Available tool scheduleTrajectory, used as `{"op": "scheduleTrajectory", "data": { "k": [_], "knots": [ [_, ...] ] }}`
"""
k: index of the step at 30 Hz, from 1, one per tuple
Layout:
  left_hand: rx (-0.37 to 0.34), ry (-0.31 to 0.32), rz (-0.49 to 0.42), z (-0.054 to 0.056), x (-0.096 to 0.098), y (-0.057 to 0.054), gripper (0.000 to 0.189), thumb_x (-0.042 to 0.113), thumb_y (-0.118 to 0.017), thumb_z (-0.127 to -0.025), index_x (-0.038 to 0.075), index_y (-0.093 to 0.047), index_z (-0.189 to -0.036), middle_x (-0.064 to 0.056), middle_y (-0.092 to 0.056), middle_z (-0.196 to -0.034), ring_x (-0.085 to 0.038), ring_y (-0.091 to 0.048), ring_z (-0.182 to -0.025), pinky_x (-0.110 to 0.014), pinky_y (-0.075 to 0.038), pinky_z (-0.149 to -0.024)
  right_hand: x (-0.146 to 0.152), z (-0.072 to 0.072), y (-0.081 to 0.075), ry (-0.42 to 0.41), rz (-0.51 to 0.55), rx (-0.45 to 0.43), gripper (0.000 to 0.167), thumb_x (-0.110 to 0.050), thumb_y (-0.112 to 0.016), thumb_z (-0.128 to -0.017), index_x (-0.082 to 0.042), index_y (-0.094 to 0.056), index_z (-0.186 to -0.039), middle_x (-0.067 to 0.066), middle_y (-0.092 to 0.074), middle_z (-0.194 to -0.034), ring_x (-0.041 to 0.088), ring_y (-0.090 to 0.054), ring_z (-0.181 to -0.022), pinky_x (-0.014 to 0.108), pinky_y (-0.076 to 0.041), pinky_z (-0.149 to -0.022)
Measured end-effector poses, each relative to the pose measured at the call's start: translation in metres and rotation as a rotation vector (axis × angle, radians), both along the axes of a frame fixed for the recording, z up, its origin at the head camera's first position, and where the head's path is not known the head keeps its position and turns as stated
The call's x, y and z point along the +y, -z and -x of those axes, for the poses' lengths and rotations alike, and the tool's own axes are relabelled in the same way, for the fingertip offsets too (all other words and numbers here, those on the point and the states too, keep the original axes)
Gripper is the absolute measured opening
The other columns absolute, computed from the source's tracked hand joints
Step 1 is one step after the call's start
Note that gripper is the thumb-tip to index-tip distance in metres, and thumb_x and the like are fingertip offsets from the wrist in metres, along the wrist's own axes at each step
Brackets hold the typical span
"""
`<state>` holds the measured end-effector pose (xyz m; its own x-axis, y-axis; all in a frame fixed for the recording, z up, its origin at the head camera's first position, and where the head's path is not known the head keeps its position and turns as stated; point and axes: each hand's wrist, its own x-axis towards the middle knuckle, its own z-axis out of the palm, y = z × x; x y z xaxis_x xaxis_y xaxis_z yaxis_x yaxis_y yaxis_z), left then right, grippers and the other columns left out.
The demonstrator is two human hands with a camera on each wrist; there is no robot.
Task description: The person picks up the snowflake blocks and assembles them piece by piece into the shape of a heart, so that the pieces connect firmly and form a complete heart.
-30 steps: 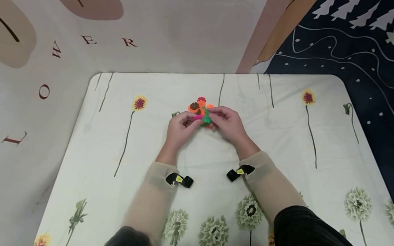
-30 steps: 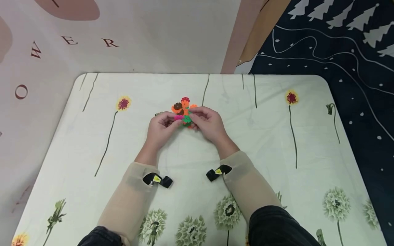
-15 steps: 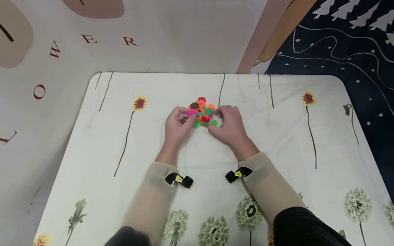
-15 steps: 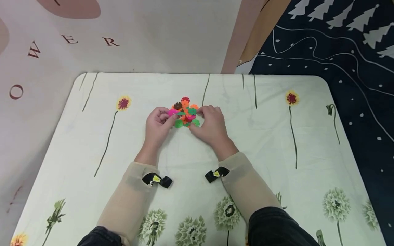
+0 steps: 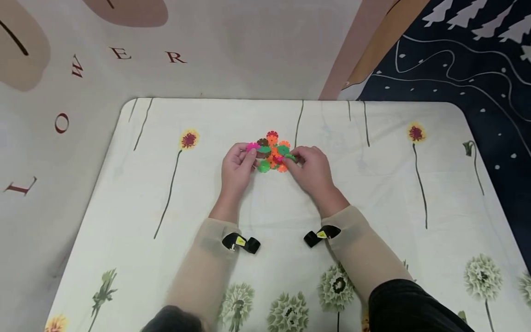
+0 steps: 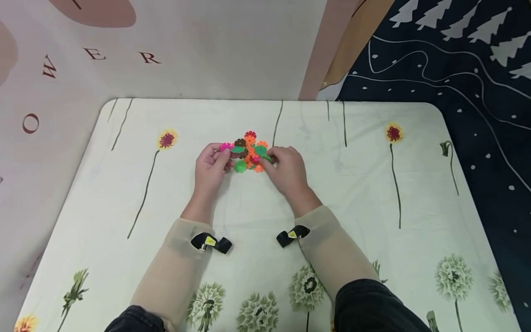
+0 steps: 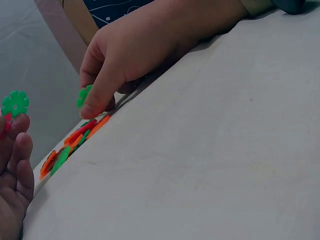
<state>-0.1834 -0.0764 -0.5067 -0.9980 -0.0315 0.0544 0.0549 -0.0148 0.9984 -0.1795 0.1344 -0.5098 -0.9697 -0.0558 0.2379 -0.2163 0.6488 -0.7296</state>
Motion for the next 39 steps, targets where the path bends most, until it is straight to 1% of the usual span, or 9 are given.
{"op": "scheduleTrajectory", "data": {
  "k": [6,11,13,16,21,24,28,34,39],
  "knots": [
    [-0.028,0.012,0.036,-0.0009,0.0010,-0.0008,0.013,0.013,-0.064,-0.108,0.002,-0.067,-0.114,-0.013,-0.080,-0.100,-0.018,-0.068,-0.075,-0.025,-0.054,-0.069,-0.0009,-0.0026,0.0031,0.038,0.165,0.062,0.021,-0.016,-0.087,-0.092,-0.006,-0.075,-0.106,0.002,-0.068,-0.081,0.019,-0.058,-0.071,0.030,-0.050,-0.065],
    [-0.034,-0.010,0.056,-0.0014,0.0016,-0.0013,0.013,0.014,-0.064,-0.108,0.002,-0.069,-0.110,-0.013,-0.080,-0.097,-0.019,-0.069,-0.077,-0.026,-0.056,-0.072,-0.0027,-0.0024,0.0038,0.010,0.266,0.134,0.022,-0.011,-0.087,-0.091,-0.004,-0.080,-0.111,0.004,-0.072,-0.082,0.016,-0.069,-0.072,0.024,-0.058,-0.069],
    [-0.032,-0.010,0.074,-0.0018,0.0018,-0.0022,0.012,0.013,-0.066,-0.107,0.002,-0.069,-0.108,-0.014,-0.079,-0.094,-0.019,-0.070,-0.077,-0.025,-0.056,-0.073,-0.0037,-0.0022,0.0039,-0.004,0.313,0.136,0.023,-0.009,-0.086,-0.092,-0.003,-0.080,-0.114,0.006,-0.074,-0.082,0.017,-0.072,-0.071,0.024,-0.060,-0.069],
    [-0.040,-0.005,0.095,-0.0025,0.0018,-0.0027,0.011,0.012,-0.067,-0.106,0.001,-0.068,-0.107,-0.015,-0.078,-0.091,-0.018,-0.071,-0.077,-0.025,-0.055,-0.073,-0.0051,-0.0025,0.0042,-0.025,0.416,0.086,0.024,-0.006,-0.080,-0.097,-0.002,-0.079,-0.121,0.008,-0.077,-0.086,0.020,-0.075,-0.074,0.025,-0.062,-0.070],
    [-0.054,0.006,0.112,-0.0022,0.0014,-0.0014,0.014,0.016,-0.069,-0.106,0.003,-0.068,-0.109,-0.012,-0.079,-0.090,-0.019,-0.071,-0.077,-0.024,-0.050,-0.070,-0.0070,-0.0060,0.0014,-0.082,0.576,-0.065,0.026,-0.008,-0.071,-0.104,-0.002,-0.074,-0.129,0.013,-0.078,-0.093,0.026,-0.075,-0.075,0.032,-0.064,-0.071],
    [-0.053,0.024,0.121,-0.0018,0.0012,-0.0010,0.016,0.020,-0.069,-0.106,0.004,-0.068,-0.112,-0.011,-0.079,-0.089,-0.020,-0.070,-0.077,-0.026,-0.048,-0.071,-0.0076,-0.0079,-0.0002,-0.099,0.568,-0.112,0.025,-0.012,-0.071,-0.104,-0.006,-0.075,-0.129,0.012,-0.078,-0.092,0.026,-0.073,-0.071,0.032,-0.063,-0.070],
    [-0.051,0.051,0.144,-0.0024,0.0010,-0.0012,0.018,0.023,-0.069,-0.107,0.007,-0.069,-0.115,-0.009,-0.077,-0.085,-0.022,-0.067,-0.076,-0.030,-0.046,-0.077,-0.0079,-0.0086,-0.0019,-0.098,0.520,-0.124,0.024,-0.016,-0.072,-0.104,-0.009,-0.076,-0.127,0.009,-0.078,-0.089,0.024,-0.071,-0.068,0.028,-0.060,-0.067],
    [-0.017,0.083,0.159,-0.0025,0.0015,-0.0005,0.017,0.019,-0.069,-0.106,0.005,-0.069,-0.116,-0.012,-0.075,-0.082,-0.023,-0.066,-0.074,-0.031,-0.046,-0.078,-0.0075,-0.0082,-0.0033,-0.101,0.510,-0.134,0.023,-0.016,-0.072,-0.104,-0.010,-0.076,-0.127,0.009,-0.077,-0.086,0.025,-0.067,-0.065,0.026,-0.052,-0.060],
    [-0.020,0.090,0.146,-0.0021,0.0016,-0.0006,0.016,0.016,-0.069,-0.106,0.002,-0.068,-0.114,-0.013,-0.075,-0.081,-0.021,-0.067,-0.075,-0.031,-0.048,-0.082,-0.0071,-0.0076,-0.0028,-0.110,0.521,-0.125,0.022,-0.014,-0.072,-0.104,-0.009,-0.076,-0.126,0.012,-0.077,-0.086,0.027,-0.064,-0.062,0.027,-0.050,-0.059]
  ]
}}
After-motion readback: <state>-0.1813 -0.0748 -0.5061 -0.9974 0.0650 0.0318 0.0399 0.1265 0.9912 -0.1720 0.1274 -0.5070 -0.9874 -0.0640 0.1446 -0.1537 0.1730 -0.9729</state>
